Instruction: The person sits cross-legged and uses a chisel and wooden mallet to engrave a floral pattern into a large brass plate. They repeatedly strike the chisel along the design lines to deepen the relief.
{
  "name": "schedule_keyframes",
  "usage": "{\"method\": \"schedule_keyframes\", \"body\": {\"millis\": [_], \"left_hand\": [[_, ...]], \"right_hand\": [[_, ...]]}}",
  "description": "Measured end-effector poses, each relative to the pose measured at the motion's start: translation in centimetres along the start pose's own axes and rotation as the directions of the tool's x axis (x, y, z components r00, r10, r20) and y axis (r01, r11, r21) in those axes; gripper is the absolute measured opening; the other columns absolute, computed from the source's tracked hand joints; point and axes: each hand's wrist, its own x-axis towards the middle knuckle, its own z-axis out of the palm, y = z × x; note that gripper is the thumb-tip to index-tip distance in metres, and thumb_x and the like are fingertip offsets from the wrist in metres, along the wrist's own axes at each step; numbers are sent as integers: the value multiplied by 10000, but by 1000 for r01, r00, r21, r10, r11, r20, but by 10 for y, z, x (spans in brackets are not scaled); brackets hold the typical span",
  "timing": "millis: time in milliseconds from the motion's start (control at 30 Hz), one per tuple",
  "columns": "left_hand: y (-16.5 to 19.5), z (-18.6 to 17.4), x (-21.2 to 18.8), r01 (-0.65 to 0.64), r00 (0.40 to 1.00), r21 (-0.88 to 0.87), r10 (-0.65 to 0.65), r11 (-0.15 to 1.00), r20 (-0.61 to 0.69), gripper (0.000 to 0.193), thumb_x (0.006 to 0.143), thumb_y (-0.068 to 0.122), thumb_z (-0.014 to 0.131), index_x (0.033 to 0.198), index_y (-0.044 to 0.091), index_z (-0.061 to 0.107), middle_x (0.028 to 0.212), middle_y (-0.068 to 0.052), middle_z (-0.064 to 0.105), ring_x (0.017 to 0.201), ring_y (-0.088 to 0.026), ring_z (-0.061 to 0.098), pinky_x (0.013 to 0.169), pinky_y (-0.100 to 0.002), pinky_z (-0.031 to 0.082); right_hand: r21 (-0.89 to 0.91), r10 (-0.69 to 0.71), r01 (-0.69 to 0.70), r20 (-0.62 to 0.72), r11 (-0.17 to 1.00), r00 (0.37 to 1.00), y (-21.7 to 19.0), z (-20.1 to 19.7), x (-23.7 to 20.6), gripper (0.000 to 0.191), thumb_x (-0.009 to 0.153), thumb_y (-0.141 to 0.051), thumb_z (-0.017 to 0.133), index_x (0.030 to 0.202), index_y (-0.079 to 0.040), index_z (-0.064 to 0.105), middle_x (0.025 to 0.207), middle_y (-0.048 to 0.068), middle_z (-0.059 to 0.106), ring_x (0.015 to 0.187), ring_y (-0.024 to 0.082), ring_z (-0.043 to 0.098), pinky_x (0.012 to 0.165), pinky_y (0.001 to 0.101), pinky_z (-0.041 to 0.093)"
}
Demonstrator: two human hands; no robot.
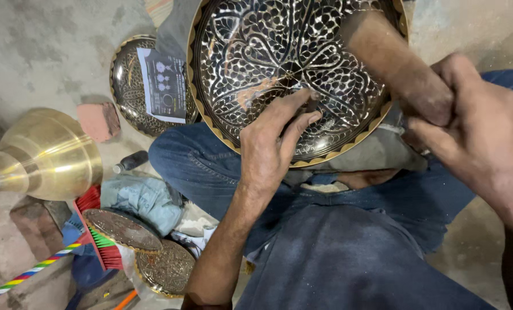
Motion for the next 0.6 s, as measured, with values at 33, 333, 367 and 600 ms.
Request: {"method": "schedule_keyframes", "body": {"millis": [33, 333, 367, 600], "left_hand": [[-1, -1, -1, -9, 1000, 11, 9, 1000, -5, 306, 985, 117, 750, 1272, 43, 674, 1200, -127, 747, 1078, -236, 768, 909, -333, 627], [-9, 8, 18, 101, 989, -204, -76, 974, 126, 322, 994, 130, 731, 1304, 72, 669, 1204, -84, 769, 968, -165, 787, 765, -283, 656], [-12, 13, 23, 41, 990, -204, -11, 978, 144, 330, 1000, 139, 730, 1315, 74, 657, 1246, -91, 754, 999, -167, 787, 791, -283, 665], [-41, 20, 29, -103, 974, -124, 125, 987, 190, 360, 1006, 216, 727, 1332, 86, 643, 1303, -106, 728, 1046, -192, 789, 869, -317, 683]], "right_hand": [[-144, -20, 28, 59, 989, 998, 0, 1, 0, 392, 856, -291, 771, 1121, -65, 590, 872, 110, 692, 750, 235, 705, 695, 377, 570], [171, 232, -222, -42, 960, 972, 2, 24, -9, 404, 876, -139, 807, 1177, -4, 575, 923, 205, 721, 814, 321, 734, 695, 430, 584], [180, 257, -242, -62, 953, 965, 3, 27, -10, 404, 872, -141, 818, 1164, -3, 575, 907, 207, 719, 819, 329, 731, 706, 439, 577], [122, 230, -223, -52, 967, 972, 7, 38, -12, 423, 837, -121, 831, 1151, -7, 572, 875, 179, 707, 785, 327, 724, 697, 440, 573]]}}
